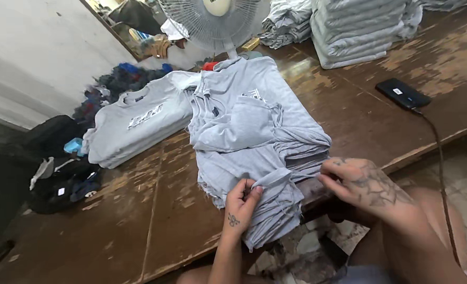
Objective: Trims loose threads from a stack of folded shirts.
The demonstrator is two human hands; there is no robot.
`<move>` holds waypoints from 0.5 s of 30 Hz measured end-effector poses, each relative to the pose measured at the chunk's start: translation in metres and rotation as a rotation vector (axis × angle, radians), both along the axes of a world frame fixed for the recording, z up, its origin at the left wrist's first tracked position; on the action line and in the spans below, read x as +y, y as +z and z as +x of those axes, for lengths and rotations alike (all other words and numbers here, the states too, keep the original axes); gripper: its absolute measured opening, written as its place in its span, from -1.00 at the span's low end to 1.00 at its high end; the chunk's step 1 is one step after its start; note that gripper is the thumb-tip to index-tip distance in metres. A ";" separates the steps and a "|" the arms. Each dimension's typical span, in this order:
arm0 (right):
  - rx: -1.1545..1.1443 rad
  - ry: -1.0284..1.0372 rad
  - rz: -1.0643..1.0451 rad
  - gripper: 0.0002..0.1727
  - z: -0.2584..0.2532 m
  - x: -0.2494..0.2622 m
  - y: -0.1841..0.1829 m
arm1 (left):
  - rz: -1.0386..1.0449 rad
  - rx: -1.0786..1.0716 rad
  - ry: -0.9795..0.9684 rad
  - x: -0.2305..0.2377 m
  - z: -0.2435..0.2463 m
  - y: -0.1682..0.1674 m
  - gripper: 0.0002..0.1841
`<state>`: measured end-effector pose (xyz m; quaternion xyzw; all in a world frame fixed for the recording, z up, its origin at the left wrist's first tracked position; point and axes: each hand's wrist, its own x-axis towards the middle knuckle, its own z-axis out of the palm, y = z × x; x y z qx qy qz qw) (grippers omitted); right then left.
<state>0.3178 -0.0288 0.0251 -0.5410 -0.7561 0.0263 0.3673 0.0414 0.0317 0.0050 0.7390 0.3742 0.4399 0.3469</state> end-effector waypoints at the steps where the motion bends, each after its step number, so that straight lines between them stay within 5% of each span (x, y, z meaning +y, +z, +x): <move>1: -0.004 -0.014 -0.075 -0.53 -0.007 0.001 0.008 | 0.003 -0.035 -0.001 0.001 0.000 -0.001 -0.87; 4: 0.067 0.034 -0.085 -0.24 -0.038 0.017 0.010 | 0.013 -0.072 -0.024 0.001 0.000 -0.002 -0.88; 8: 0.117 0.128 0.093 -0.81 -0.055 0.035 -0.016 | 0.038 0.037 -0.020 -0.002 -0.008 0.002 -0.86; 12: 0.112 0.150 0.050 -0.85 -0.032 0.020 -0.018 | 0.152 0.421 0.006 -0.008 -0.022 0.014 -0.79; 15: 0.108 0.172 0.163 -0.79 -0.031 0.007 -0.020 | 0.235 0.664 -0.039 -0.013 -0.022 0.038 -0.45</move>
